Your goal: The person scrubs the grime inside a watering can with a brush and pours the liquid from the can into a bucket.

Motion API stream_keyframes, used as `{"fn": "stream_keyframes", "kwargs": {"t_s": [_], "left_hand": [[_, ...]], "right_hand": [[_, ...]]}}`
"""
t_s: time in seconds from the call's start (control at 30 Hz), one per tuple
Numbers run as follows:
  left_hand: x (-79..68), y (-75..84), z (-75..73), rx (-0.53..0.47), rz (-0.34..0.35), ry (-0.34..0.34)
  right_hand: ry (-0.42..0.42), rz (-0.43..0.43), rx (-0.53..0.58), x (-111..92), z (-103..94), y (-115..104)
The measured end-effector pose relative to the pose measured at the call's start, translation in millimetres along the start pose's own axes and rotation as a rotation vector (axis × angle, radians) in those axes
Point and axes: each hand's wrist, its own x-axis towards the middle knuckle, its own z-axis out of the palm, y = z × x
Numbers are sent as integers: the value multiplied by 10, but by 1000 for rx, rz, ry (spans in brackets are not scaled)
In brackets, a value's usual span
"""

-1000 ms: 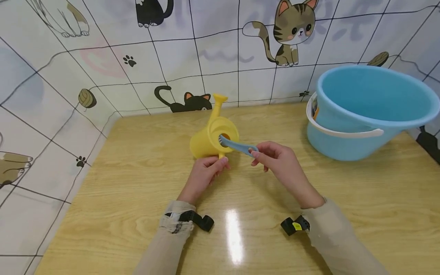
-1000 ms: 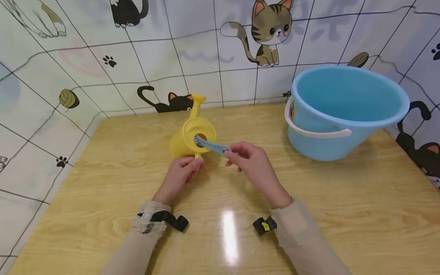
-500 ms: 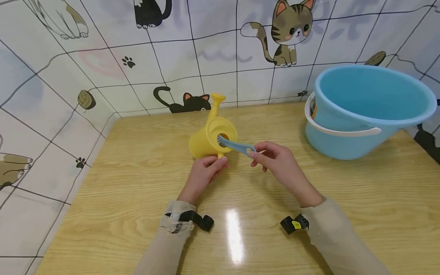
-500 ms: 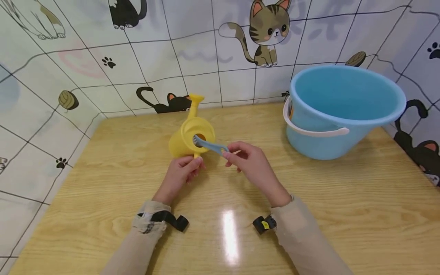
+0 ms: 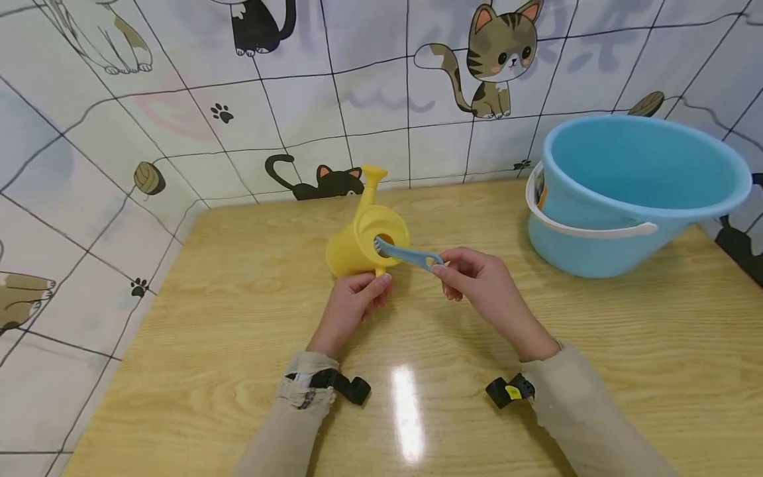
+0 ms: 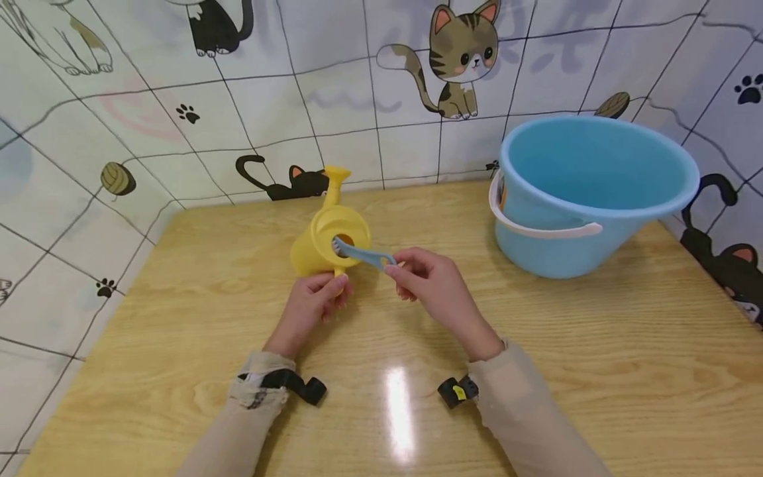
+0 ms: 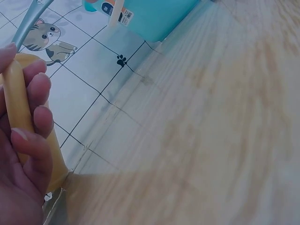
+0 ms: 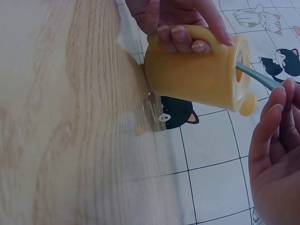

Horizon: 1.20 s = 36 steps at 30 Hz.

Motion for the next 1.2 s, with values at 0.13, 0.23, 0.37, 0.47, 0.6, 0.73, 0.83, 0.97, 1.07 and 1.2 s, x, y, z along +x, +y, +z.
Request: {"fn": "stream_keyframes", "kwargs": {"t_s": [0.13,0.23,0.37,0.47,0.6,0.73,0.83,0.97,1.07,1.2], "left_hand": [[-22,33,2,1,9,2],[-24,31,0,-1,11,1],[-3,-13,-11,-10,10,2],[34,-101,-20,-12,3,7],[66,-212,-17,-16,-4,8],[62,-233,-3,-14,2,11],[52,-222,-3,-18,-4,16],[19,-147,-4,-26,-10,9],[-21,-50,2,-23,-5,1],[-48,17,6,-21,2,0]], "right_hand": [[1,1,-1,-2,-1,-8],[7,9,-18,-3,-4,-6],[24,27,-32,7,-4,-3],[32,48,-34,16,-7,-2],[25,77,-27,7,-14,-4],[23,87,-17,-5,-18,-11],[25,70,-37,-9,-18,-11],[22,44,-42,-8,-18,7],[22,29,-34,-6,-15,23],[11,16,-32,-2,-4,38]]}}
